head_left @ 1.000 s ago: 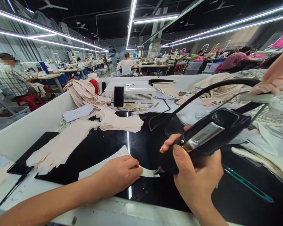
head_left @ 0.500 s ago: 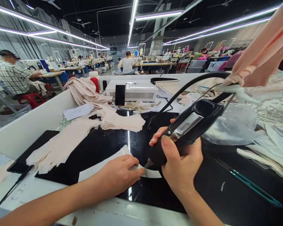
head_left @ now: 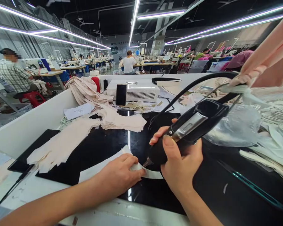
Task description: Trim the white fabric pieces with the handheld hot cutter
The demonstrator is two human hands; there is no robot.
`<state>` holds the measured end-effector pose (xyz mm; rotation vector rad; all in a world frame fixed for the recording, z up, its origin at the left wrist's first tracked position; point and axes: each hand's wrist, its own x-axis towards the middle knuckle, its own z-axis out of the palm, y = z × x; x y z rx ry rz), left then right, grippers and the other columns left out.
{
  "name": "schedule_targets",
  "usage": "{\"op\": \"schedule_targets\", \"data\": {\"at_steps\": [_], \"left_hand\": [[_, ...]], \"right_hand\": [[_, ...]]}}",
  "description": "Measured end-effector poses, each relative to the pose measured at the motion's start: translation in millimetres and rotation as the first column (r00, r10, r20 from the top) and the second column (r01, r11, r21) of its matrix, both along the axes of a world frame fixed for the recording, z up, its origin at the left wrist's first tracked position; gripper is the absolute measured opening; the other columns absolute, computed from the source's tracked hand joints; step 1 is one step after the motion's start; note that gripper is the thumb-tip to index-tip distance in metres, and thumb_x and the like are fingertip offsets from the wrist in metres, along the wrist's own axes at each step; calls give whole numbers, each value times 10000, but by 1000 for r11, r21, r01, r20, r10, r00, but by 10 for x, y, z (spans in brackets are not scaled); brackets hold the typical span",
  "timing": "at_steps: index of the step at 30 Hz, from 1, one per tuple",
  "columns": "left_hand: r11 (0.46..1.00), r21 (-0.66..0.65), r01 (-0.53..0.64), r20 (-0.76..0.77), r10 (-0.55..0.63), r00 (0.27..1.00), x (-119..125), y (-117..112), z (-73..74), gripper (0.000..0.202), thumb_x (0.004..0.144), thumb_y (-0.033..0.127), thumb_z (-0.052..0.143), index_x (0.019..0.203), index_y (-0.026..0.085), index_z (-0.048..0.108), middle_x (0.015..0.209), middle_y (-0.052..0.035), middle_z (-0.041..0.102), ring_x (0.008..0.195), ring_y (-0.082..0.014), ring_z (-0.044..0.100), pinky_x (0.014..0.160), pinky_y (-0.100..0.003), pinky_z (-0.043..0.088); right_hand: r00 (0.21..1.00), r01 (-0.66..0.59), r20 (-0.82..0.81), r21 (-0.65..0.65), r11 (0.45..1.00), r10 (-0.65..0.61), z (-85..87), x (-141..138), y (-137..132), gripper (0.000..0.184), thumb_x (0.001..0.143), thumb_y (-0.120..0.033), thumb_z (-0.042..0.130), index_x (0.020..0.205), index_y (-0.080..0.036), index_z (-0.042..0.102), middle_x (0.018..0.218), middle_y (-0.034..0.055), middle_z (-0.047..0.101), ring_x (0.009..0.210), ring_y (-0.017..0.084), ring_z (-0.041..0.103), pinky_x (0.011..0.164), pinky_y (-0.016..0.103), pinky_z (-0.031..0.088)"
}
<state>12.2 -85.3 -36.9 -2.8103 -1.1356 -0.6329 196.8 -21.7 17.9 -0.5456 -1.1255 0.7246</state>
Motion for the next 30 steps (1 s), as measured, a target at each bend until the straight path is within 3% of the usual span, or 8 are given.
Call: {"op": "schedule_targets", "data": {"at_steps": [8,15,21,26,30], "left_hand": [[999,-50,-17,-14,16,1000,3,7,-12,175,1247,220,683,1365,223,811,1222,-105,720,1062,-245,705,994,-322,662],[1000,-24,-19,-19,18,1000,18,27,-50,197,1280,236,627,1332,219,816,1219,-110,739,1099,-245,715,1007,-320,646],[998,-52,-30,-42,28,999,34,62,-90,200,1262,339,734,1416,248,822,1294,-120,754,1190,-262,729,1045,-325,645],[998,-62,-14,-89,8,996,50,99,-16,268,1255,367,768,1464,202,791,1259,-111,789,1180,-261,762,1087,-347,646],[995,-78,-54,-105,46,993,50,222,40,145,1275,296,712,1272,170,782,1175,-93,804,1085,-241,792,1012,-334,654]], "right_hand": [[999,26,26,-45,999,-25,17,-61,24,320,958,-358,956,1116,-296,686,872,-59,818,634,158,740,657,318,667],[999,28,19,-61,998,-27,8,-81,76,449,920,-543,999,1113,-302,673,845,-58,795,639,178,724,660,349,652],[997,20,72,-99,995,-13,-55,-62,140,394,936,-503,998,1067,-288,694,870,-46,803,673,175,733,694,348,661],[996,72,56,-125,989,-65,-46,36,203,495,894,-559,1041,1141,-287,710,879,-40,812,692,202,740,723,385,661],[986,111,140,-155,982,-89,-29,206,230,608,844,-612,1083,1211,-303,709,913,-41,836,713,227,762,767,412,668]]}}
